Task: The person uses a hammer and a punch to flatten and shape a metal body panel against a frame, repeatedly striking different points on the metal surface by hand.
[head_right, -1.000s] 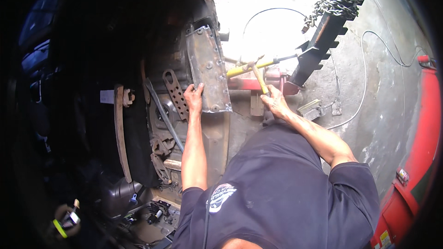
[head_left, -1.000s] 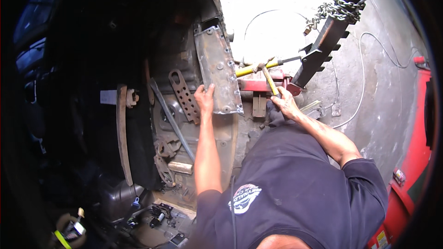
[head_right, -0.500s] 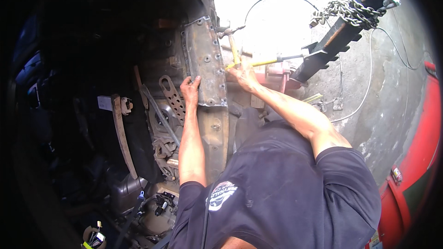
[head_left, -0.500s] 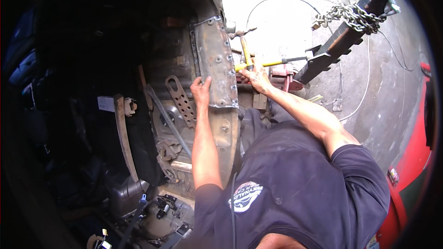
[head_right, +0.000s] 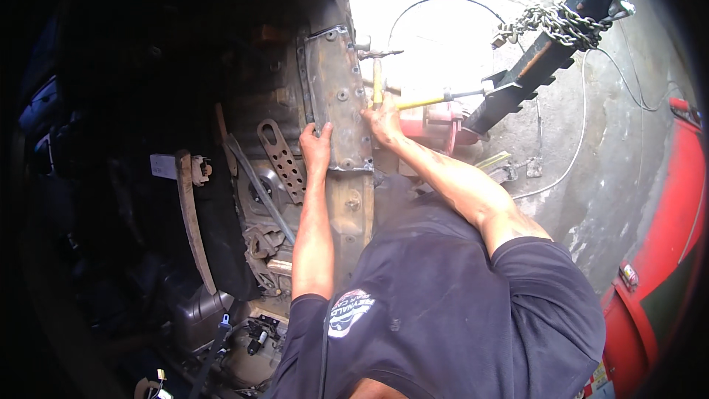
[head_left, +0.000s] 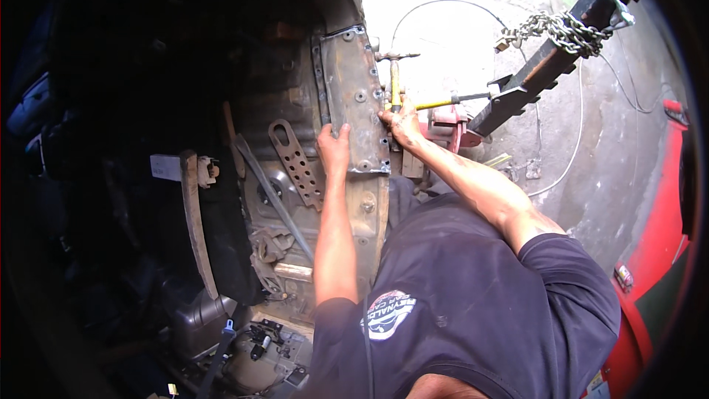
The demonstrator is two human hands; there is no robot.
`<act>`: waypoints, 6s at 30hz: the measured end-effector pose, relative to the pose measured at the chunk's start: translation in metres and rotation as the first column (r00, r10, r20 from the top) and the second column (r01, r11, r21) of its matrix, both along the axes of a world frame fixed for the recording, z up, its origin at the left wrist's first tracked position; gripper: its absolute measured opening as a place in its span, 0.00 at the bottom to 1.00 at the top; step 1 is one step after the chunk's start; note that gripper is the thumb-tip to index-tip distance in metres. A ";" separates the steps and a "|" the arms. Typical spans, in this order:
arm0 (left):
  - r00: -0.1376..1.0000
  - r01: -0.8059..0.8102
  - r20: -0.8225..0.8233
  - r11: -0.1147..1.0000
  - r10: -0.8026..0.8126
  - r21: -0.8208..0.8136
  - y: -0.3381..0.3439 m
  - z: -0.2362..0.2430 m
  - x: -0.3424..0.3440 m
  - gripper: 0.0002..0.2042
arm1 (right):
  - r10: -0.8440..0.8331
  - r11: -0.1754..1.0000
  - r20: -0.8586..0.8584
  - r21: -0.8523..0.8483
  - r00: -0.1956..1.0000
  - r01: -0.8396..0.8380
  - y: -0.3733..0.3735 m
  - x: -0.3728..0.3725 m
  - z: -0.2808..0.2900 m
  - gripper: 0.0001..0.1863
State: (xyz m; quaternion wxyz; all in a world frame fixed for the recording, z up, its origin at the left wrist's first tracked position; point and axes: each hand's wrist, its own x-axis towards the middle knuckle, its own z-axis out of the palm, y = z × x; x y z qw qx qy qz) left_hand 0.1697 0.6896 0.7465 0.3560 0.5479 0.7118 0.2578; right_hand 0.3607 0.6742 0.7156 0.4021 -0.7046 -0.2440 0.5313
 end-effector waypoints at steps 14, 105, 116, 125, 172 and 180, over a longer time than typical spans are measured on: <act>0.919 0.235 -0.351 0.964 -0.179 0.122 -0.036 0.030 -0.008 0.28 | -0.070 0.993 0.033 0.100 0.997 0.067 0.000 -0.018 0.007 0.22; 0.655 -0.450 0.538 0.846 0.531 -0.287 -0.128 -0.029 0.004 0.05 | -0.005 0.986 -0.143 0.164 0.990 0.029 -0.008 0.006 -0.004 0.19; 0.620 -0.422 0.577 0.846 0.532 -0.327 -0.115 -0.026 0.012 0.05 | 0.034 0.981 -0.037 0.194 0.999 -0.027 0.012 0.012 0.018 0.25; 0.614 -0.437 0.580 0.842 0.536 -0.316 -0.112 -0.025 0.014 0.06 | 0.068 0.975 -0.011 0.214 0.998 -0.064 0.020 0.006 0.022 0.24; 0.922 -0.322 0.184 0.939 0.339 -0.120 -0.105 -0.031 0.000 0.08 | 0.156 0.976 0.302 0.101 0.940 -0.195 0.022 0.008 -0.011 0.25; 0.959 -0.087 -0.257 0.988 0.118 0.130 -0.097 0.005 0.005 0.18 | 0.096 0.978 0.376 0.139 0.922 -0.159 0.016 0.002 -0.002 0.25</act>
